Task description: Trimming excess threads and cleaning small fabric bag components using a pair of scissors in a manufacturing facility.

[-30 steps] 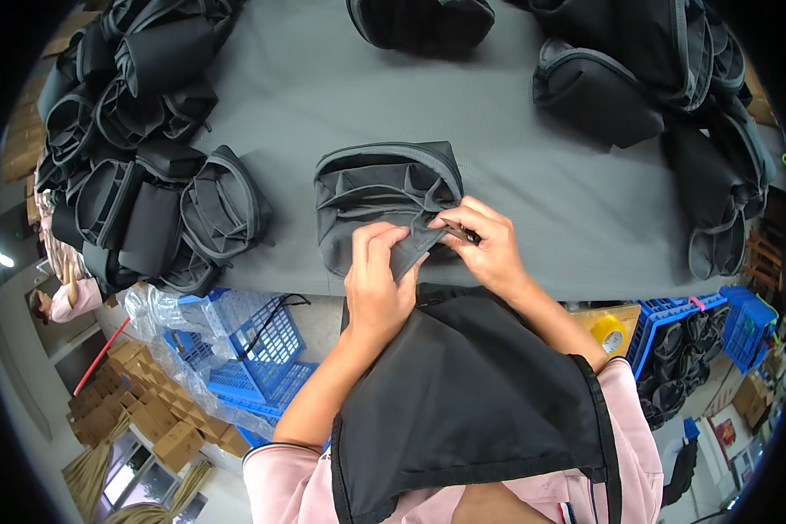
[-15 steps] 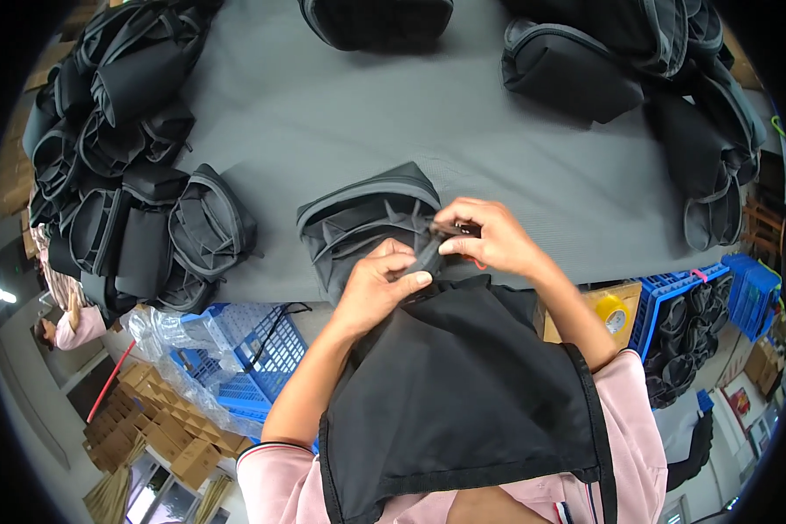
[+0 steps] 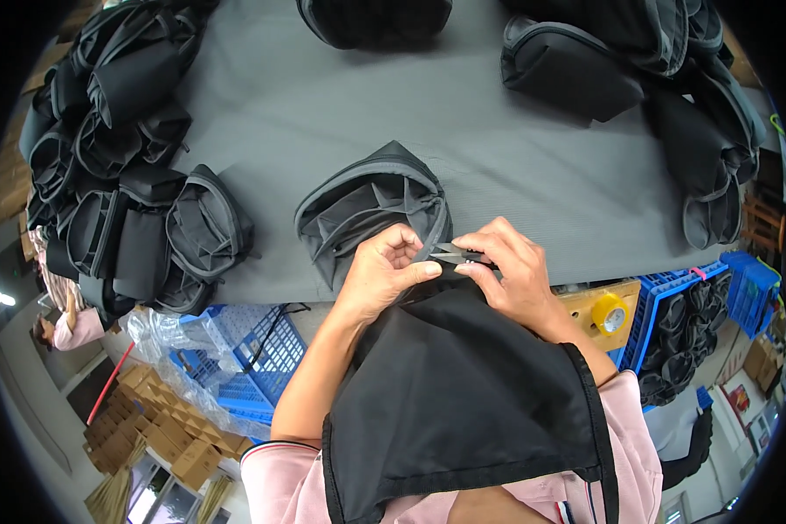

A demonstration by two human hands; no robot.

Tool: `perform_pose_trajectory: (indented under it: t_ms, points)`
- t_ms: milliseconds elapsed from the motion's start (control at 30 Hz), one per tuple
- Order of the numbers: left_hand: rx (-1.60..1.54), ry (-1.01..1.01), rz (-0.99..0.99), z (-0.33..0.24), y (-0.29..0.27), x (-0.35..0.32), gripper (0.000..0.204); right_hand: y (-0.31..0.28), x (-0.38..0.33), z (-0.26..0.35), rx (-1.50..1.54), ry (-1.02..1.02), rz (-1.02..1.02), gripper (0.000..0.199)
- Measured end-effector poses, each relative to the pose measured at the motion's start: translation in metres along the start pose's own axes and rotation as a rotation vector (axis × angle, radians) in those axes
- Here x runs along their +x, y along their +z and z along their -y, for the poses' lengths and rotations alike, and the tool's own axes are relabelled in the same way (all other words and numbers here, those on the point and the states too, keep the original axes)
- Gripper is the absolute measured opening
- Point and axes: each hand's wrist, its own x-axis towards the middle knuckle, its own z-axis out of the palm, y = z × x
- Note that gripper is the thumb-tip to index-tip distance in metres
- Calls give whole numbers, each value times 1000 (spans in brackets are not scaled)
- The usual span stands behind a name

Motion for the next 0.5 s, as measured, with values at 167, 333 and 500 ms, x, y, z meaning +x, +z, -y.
perform_pose_trajectory:
  t_ms: [167, 333, 500]
  points:
    - [-3, 38, 19, 4, 0, -1, 28, -1, 2, 0, -180, -212, -43, 25]
    - [17, 36, 25, 1, 1, -2, 29, 3, -3, -2, -115, -203, -149, 24]
    - [0, 39, 29, 2, 1, -7, 29, 5, -3, 0, 203, 36, -51, 18]
